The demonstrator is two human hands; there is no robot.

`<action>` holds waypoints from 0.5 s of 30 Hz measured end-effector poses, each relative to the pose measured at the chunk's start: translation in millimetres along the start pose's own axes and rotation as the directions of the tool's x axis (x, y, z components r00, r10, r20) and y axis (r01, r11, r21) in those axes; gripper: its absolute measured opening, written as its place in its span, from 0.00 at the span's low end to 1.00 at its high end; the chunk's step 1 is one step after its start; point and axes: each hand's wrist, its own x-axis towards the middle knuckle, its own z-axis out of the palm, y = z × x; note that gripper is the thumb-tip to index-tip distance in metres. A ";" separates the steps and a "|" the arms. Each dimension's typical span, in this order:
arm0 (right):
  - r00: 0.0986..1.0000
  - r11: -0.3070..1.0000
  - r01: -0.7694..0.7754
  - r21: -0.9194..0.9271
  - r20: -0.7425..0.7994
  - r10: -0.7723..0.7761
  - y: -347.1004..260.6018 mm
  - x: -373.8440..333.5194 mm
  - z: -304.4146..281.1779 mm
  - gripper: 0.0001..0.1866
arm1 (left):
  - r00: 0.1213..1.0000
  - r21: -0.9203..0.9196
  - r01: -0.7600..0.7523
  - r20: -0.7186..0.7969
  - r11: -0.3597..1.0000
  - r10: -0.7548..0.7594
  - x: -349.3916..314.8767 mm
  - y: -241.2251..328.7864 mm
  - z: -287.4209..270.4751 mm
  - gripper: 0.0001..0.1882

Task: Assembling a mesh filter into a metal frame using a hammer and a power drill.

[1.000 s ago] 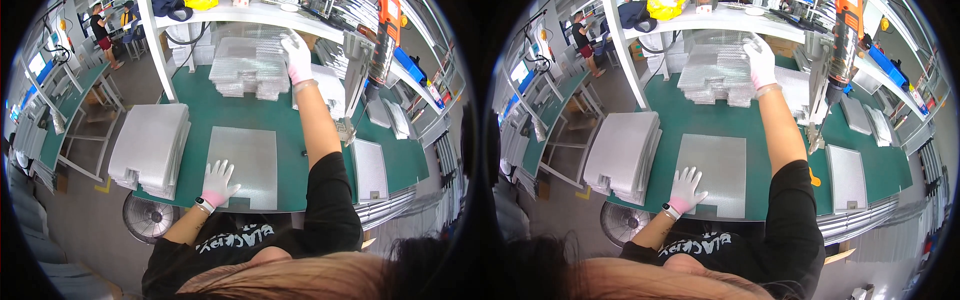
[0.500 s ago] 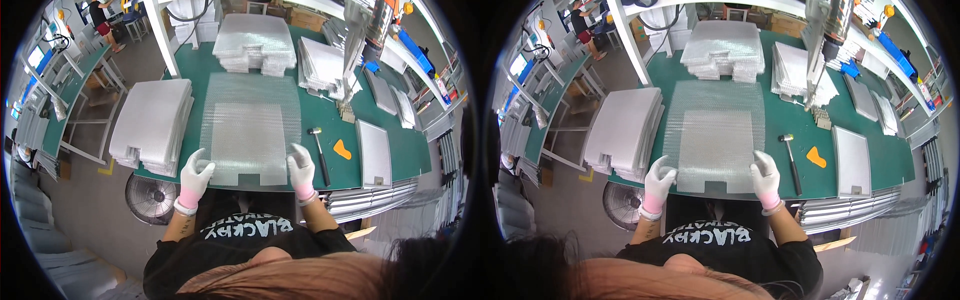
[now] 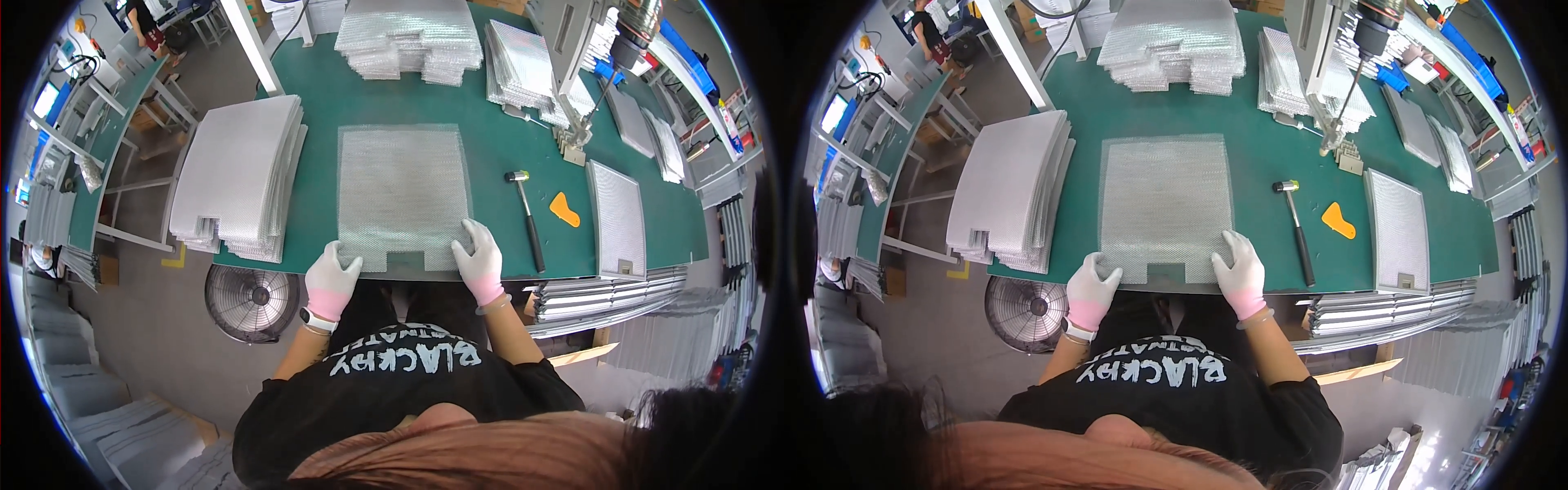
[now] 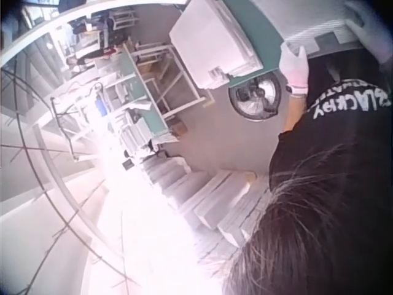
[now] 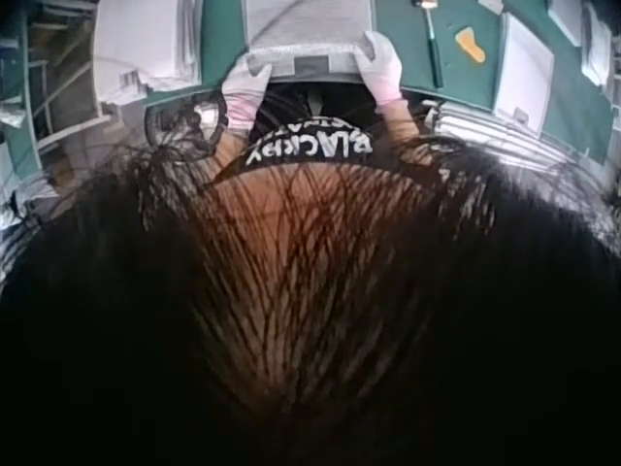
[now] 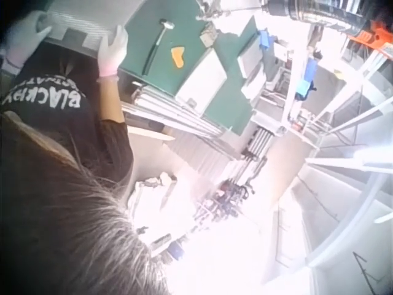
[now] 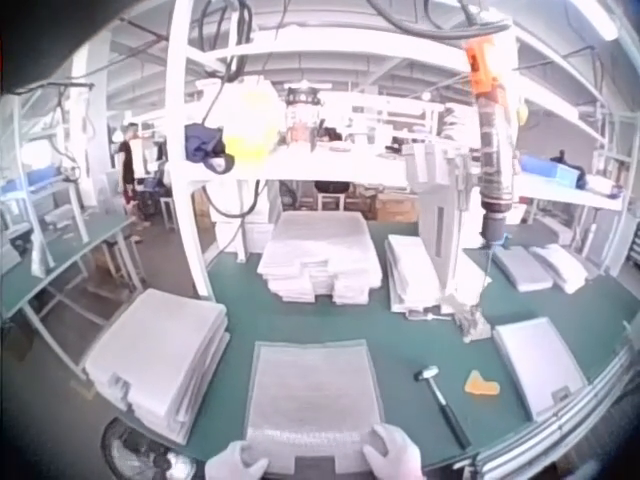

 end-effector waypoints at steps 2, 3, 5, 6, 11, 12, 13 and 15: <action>1.000 1.000 -0.006 -0.001 0.001 0.006 3.3 -1.0 4.4 0.23 | 0.999 0.010 0.024 0.027 1.000 -0.025 1.3 6.5 -3.9 0.26; 1.000 1.000 -0.010 -0.005 0.001 0.010 4.2 -1.4 5.6 0.23 | 0.997 0.018 0.047 0.054 0.999 -0.048 1.2 8.7 -5.2 0.26; 1.000 1.000 -0.009 -0.028 0.021 0.010 1.4 -0.6 5.0 0.24 | 1.000 0.037 0.017 0.023 0.999 -0.018 1.1 3.9 -0.1 0.26; 0.999 0.999 -0.007 -0.052 0.040 0.009 0.0 -0.4 4.4 0.24 | 1.000 0.054 -0.013 -0.008 0.998 0.014 1.0 1.6 2.6 0.26; 0.994 0.995 -0.044 -0.089 0.092 0.052 -2.4 0.5 3.9 0.25 | 1.000 0.095 -0.014 0.000 0.995 0.014 2.2 -1.1 6.8 0.27; 0.989 0.994 -0.072 -0.081 0.120 0.081 -2.7 0.1 3.8 0.25 | 1.000 0.104 -0.005 0.015 0.995 0.003 2.5 -1.3 5.8 0.27; 0.990 0.994 -0.070 -0.083 0.117 0.080 -1.7 0.1 3.7 0.25 | 1.000 0.101 -0.007 0.014 0.995 0.006 2.9 -0.5 4.2 0.27; 0.993 0.987 -0.001 -0.160 0.115 0.020 0.3 0.6 3.5 0.24 | 0.997 0.110 0.037 0.056 0.993 -0.043 4.2 1.7 0.9 0.27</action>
